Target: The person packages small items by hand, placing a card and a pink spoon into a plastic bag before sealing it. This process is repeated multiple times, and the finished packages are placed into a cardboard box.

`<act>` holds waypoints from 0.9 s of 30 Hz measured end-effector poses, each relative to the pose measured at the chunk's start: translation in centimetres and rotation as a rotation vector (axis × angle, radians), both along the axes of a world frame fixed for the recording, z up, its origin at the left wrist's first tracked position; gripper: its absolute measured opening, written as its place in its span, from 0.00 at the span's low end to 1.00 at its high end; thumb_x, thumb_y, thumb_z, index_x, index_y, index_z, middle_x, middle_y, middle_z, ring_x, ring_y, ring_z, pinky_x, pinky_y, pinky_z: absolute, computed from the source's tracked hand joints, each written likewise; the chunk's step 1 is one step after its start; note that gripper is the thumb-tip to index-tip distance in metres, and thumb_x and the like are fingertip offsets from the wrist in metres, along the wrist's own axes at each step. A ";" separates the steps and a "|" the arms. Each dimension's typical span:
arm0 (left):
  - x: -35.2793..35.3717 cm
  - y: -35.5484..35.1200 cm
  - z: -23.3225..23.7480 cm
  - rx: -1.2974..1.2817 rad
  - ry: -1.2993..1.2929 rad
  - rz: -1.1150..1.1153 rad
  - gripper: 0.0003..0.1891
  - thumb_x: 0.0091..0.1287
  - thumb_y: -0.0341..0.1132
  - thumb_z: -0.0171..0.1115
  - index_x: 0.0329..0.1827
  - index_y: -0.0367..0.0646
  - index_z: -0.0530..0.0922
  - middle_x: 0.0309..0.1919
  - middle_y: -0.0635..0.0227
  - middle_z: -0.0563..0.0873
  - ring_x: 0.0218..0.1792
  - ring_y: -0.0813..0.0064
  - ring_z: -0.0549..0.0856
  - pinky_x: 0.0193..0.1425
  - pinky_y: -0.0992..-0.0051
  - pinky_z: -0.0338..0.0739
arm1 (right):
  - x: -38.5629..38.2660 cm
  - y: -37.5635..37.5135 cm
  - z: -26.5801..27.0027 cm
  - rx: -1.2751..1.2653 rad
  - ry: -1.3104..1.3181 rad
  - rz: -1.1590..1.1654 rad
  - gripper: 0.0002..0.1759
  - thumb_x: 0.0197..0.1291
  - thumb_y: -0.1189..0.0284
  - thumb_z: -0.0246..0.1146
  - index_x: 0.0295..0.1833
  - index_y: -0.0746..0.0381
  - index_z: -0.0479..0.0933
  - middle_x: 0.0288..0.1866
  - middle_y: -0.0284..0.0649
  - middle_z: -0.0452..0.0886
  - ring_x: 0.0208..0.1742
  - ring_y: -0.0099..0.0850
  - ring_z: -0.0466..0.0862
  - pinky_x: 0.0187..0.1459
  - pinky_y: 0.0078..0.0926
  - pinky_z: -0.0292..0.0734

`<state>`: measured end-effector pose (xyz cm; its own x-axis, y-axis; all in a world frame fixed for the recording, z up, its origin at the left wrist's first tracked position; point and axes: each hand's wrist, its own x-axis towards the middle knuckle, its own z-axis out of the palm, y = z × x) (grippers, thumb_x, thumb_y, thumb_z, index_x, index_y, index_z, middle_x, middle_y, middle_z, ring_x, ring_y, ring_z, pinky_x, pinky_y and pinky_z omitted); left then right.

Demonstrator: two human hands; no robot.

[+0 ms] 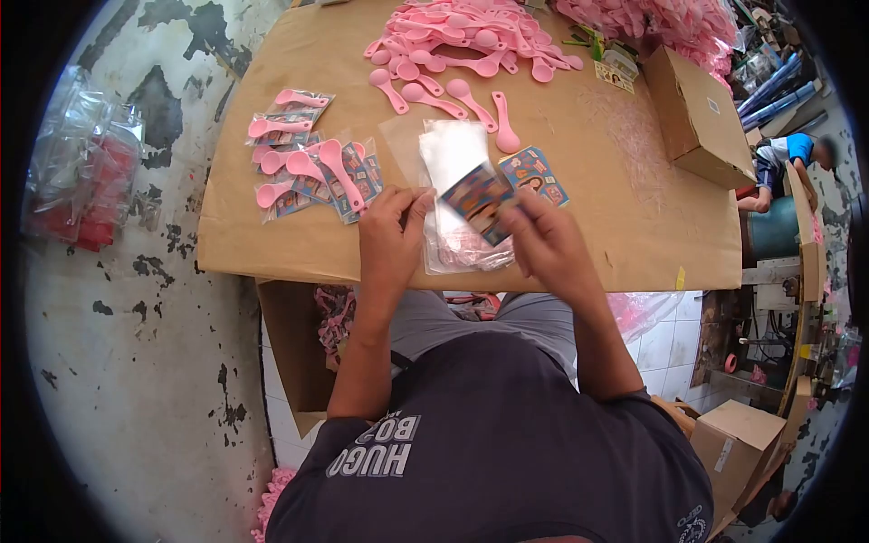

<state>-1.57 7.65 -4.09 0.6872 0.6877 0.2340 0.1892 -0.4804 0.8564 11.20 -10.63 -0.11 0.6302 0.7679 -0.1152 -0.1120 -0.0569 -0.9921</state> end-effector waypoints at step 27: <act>2.8 -4.1 1.6 -1.082 -0.676 -0.194 0.16 0.76 0.28 0.66 0.62 0.30 0.78 0.54 0.48 0.89 0.53 0.65 0.91 0.58 0.67 0.89 | -0.9 -0.9 -2.0 0.163 0.000 -0.109 0.10 0.76 0.71 0.65 0.53 0.69 0.80 0.30 0.31 0.83 0.27 0.17 0.82 0.29 0.17 0.77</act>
<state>1.19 3.58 -2.46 0.7609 0.6477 -0.0375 -0.4269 0.5433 0.7229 10.33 -11.51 -2.07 0.7108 0.7034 0.0052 -0.1085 0.1170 -0.9872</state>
